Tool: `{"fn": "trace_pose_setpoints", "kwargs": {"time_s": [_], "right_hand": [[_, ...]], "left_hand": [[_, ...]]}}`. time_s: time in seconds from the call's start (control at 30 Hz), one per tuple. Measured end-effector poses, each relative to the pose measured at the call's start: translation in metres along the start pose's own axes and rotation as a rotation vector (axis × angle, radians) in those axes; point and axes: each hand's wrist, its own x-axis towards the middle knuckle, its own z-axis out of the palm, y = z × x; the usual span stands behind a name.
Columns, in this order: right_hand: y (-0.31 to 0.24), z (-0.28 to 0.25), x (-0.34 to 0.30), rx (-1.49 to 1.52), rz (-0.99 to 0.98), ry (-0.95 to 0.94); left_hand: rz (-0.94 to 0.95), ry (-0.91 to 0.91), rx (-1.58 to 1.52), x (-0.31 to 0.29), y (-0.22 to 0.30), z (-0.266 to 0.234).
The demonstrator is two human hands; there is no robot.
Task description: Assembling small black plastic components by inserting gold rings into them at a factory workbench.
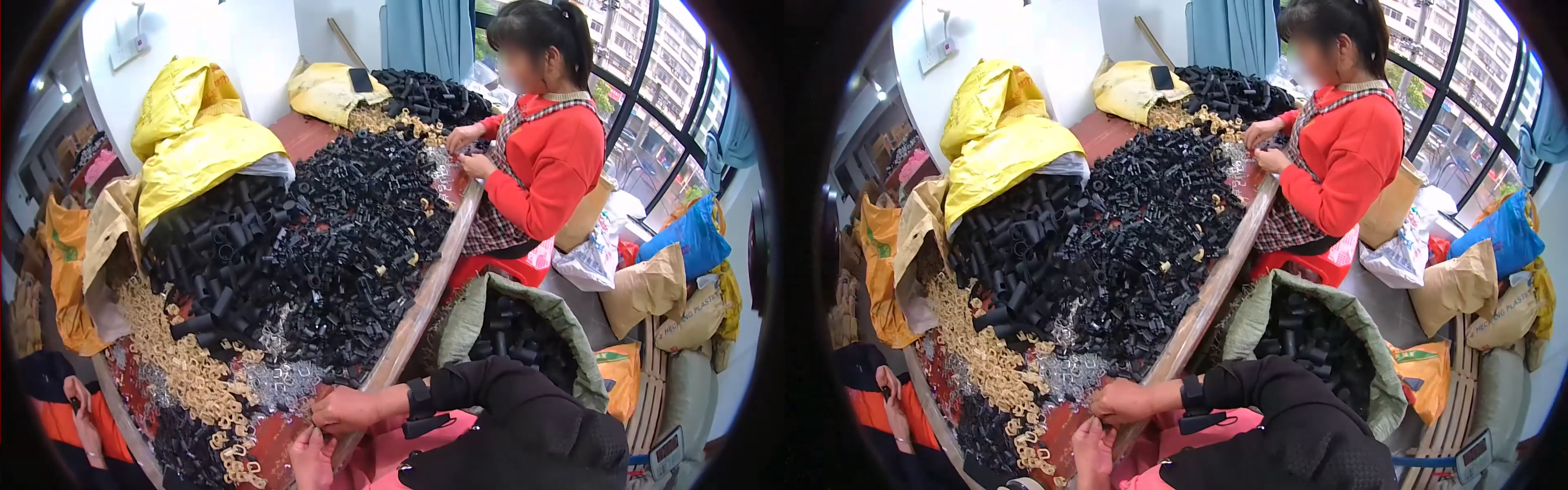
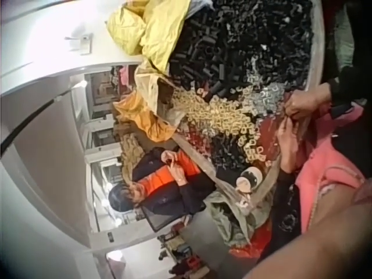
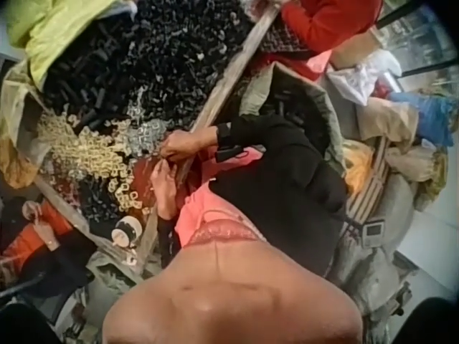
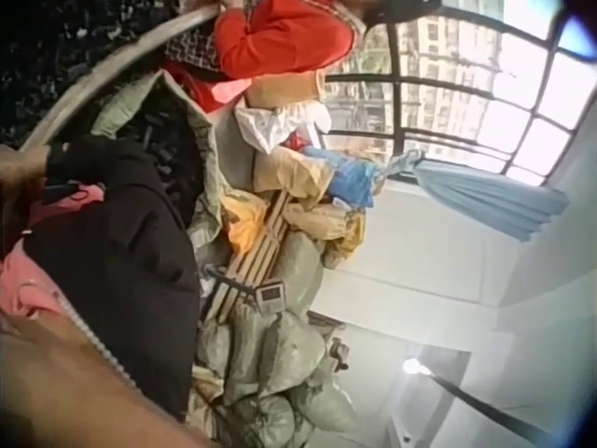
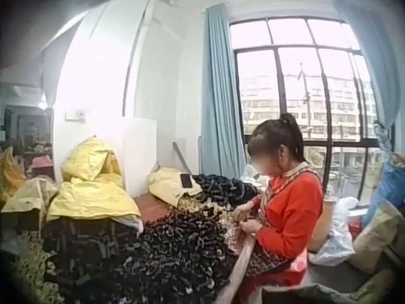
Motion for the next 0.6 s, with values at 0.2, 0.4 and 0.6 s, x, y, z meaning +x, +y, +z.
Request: {"fn": "trace_pose_setpoints", "kwargs": {"time_s": [0.2, 0.4, 0.6], "right_hand": [[0.007, 0.009, 0.000, 0.063, -0.109, 0.104], [0.013, -0.017, 0.009, 0.283, -0.062, 0.214], [0.037, -0.029, -0.001, -0.142, 0.187, 0.050]], "left_hand": [[0.027, 0.051, -0.196, -0.008, 0.001, -0.003], [0.032, -0.078, -0.276, 0.002, 0.024, 0.001], [0.014, -0.090, -0.351, 0.002, 0.024, -0.019]]}}
